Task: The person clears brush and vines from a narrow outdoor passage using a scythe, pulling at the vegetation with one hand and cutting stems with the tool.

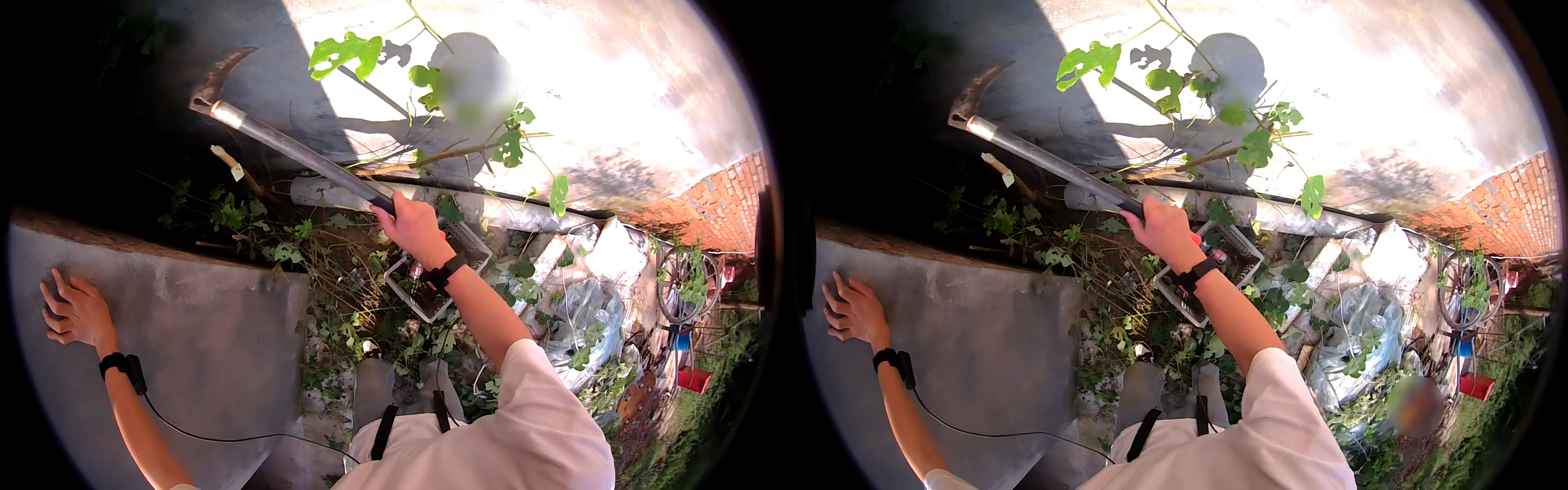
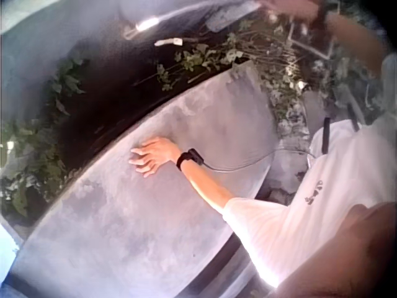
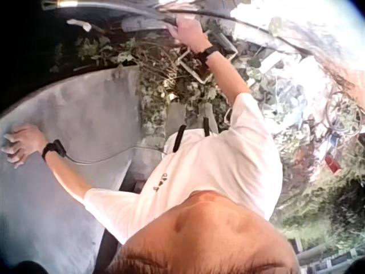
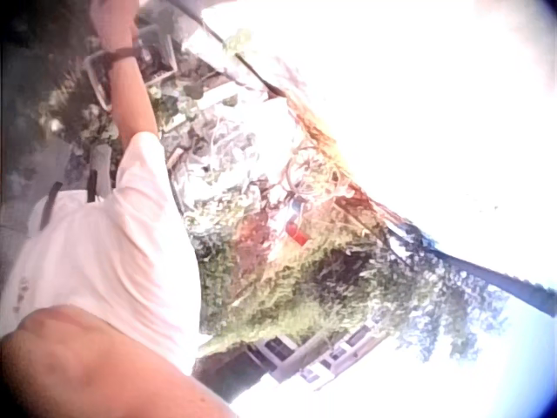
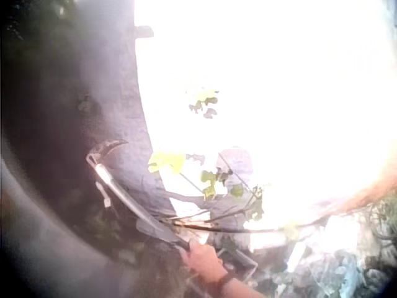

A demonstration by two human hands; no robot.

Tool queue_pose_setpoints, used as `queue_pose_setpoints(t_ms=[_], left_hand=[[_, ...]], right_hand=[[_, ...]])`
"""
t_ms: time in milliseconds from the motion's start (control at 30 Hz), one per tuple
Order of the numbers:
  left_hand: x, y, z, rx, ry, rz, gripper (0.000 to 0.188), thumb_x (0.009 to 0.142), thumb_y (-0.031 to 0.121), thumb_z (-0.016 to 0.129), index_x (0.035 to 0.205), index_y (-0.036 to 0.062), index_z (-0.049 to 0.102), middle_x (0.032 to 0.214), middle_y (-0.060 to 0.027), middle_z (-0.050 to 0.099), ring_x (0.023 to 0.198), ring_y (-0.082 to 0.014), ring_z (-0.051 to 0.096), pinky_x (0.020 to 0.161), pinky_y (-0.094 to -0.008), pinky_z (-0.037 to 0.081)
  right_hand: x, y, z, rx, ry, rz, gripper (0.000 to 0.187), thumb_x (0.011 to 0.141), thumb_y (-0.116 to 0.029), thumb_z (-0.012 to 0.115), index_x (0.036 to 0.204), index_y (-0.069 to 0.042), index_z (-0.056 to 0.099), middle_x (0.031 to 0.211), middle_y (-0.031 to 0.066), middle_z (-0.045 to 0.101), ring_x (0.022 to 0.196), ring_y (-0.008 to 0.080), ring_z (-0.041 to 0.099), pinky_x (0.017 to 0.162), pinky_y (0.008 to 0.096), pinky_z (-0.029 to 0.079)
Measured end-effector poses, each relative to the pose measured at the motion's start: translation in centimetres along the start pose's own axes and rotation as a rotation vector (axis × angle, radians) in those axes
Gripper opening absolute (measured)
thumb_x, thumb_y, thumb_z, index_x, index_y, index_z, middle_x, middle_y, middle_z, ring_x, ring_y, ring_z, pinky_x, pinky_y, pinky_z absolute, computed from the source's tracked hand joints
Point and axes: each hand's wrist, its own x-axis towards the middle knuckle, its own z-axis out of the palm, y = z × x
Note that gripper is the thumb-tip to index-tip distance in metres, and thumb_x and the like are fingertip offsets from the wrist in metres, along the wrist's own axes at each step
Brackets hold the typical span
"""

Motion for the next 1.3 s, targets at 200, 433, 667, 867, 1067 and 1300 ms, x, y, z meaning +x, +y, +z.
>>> queue_pose_setpoints(t_ms=[200,433,667,867,1067,1300], left_hand=[[-1.7,-1.3,0.7,-0.033,-0.087,0.037,0.031,0.092,0.04,0.062,0.122,0.0351,0.063,0.141,0.0035,0.043,0.117,-0.0343,0.041,0.089,-0.062,0.038],[-0.7,0.2,0.8,-0.123,-0.019,0.002,0.033,0.091,0.041,0.062,0.124,0.0374,0.062,0.142,0.0025,0.042,0.12,-0.036,0.04,0.091,-0.0672,0.036],[-0.4,0.6,-1.7,-0.21,-0.136,-0.046,0.035,0.091,0.039,0.058,0.126,0.0399,0.059,0.148,0.0065,0.039,0.125,-0.0344,0.037,0.098,-0.0661,0.034],[0.5,0.4,-3.4,-0.249,-0.125,-0.066,0.033,0.09,0.04,0.057,0.124,0.0376,0.059,0.149,0.0093,0.038,0.129,-0.032,0.035,0.103,-0.0621,0.029],[-2.3,4.4,-16.5,-1.224,-0.218,0.238,0.03,0.086,0.005,0.06,0.116,0.0031,0.054,0.133,-0.0139,0.051,0.125,-0.0364,0.046,0.109,-0.0565,0.031],[-7.8,21.9,-38.0,-2.047,-0.819,0.396,0.015,0.091,0.014,0.064,0.099,0.0008,0.065,0.093,-0.0108,0.067,0.083,-0.0266,0.065,0.073,-0.0376,0.054]], right_hand=[[-30.3,14.1,-7.6,-0.386,-0.421,0.968,0.064,0.093,-0.053,0.054,0.08,0.008,0.068,0.07,0.0294,0.064,0.071,0.0474,0.065,0.067,0.0512,0.052],[-5.1,1.5,3.4,0.03,0.028,0.858,0.07,0.096,-0.053,0.05,0.077,0.012,0.066,0.073,0.034,0.063,0.075,0.0501,0.065,0.073,0.0515,0.052],[-10.0,-1.2,4.7,0.051,-0.143,0.936,0.075,0.095,-0.057,0.047,0.075,0.012,0.066,0.073,0.032,0.065,0.077,0.0464,0.067,0.077,0.0502,0.053],[-26.5,-2.6,0.3,-0.013,-0.215,0.919,0.073,0.093,-0.059,0.053,0.065,0.007,0.063,0.054,0.0168,0.059,0.05,0.0289,0.064,0.054,0.0399,0.05],[-39.7,-3.7,-13.1,-0.097,-0.465,1.157,0.067,0.091,-0.057,0.057,0.071,0.006,0.067,0.062,0.0259,0.06,0.063,0.0434,0.062,0.062,0.0462,0.049],[-42.6,-3.8,-22.0,-0.222,-0.69,0.886,0.062,0.088,-0.061,0.057,0.076,-0.001,0.069,0.072,0.0215,0.066,0.072,0.0417,0.066,0.065,0.0476,0.054]])
